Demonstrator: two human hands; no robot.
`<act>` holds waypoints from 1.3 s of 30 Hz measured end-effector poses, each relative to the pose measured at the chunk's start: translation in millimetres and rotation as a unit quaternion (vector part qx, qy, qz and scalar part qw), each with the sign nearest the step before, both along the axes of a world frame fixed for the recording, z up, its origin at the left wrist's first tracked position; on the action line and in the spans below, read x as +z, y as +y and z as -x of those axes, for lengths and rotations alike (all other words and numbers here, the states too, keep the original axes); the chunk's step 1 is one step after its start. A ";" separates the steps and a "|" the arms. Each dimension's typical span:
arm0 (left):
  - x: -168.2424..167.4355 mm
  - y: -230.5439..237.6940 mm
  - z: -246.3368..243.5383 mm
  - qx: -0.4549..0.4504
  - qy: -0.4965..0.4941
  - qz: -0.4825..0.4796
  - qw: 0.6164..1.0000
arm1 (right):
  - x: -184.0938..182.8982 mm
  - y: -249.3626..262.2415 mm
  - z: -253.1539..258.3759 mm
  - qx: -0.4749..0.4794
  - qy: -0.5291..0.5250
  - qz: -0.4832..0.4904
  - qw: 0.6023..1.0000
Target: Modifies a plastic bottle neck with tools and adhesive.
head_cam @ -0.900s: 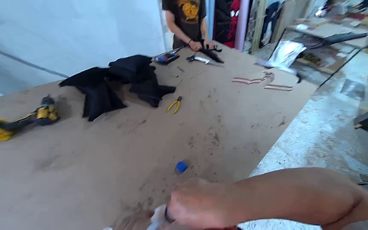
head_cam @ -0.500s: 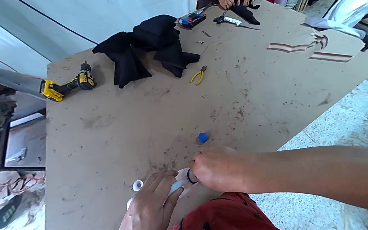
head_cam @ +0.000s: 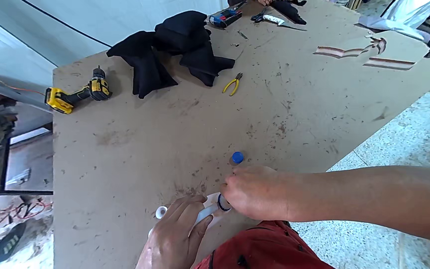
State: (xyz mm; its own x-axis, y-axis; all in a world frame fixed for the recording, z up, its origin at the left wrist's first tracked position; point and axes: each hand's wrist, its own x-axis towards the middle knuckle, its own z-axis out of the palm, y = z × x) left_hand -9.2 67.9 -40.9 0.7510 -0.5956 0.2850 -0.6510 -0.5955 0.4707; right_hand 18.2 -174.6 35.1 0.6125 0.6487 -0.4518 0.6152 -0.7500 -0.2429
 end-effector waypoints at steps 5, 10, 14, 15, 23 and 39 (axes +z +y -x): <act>-1.6 2.6 1.1 0.006 0.000 0.008 1.000 | 1.1 1.9 1.1 0.001 -0.001 0.000 1.000; -0.8 4.4 1.4 0.008 -0.002 0.012 1.000 | 1.3 2.6 0.2 0.006 -0.012 -0.002 1.000; -0.7 6.2 2.2 0.011 0.001 0.016 1.000 | 4.0 2.2 -0.5 0.004 -0.019 -0.012 1.000; -0.5 6.8 2.5 0.012 0.003 0.016 1.000 | 4.5 1.3 -0.1 0.005 -0.025 -0.019 0.999; -1.5 11.7 2.5 0.014 0.004 0.034 0.999 | 7.0 3.5 -0.5 0.003 -0.024 -0.011 1.000; -10.8 51.2 11.9 0.049 0.016 0.126 0.991 | -9.3 3.6 -17.0 -0.102 0.034 -0.160 0.981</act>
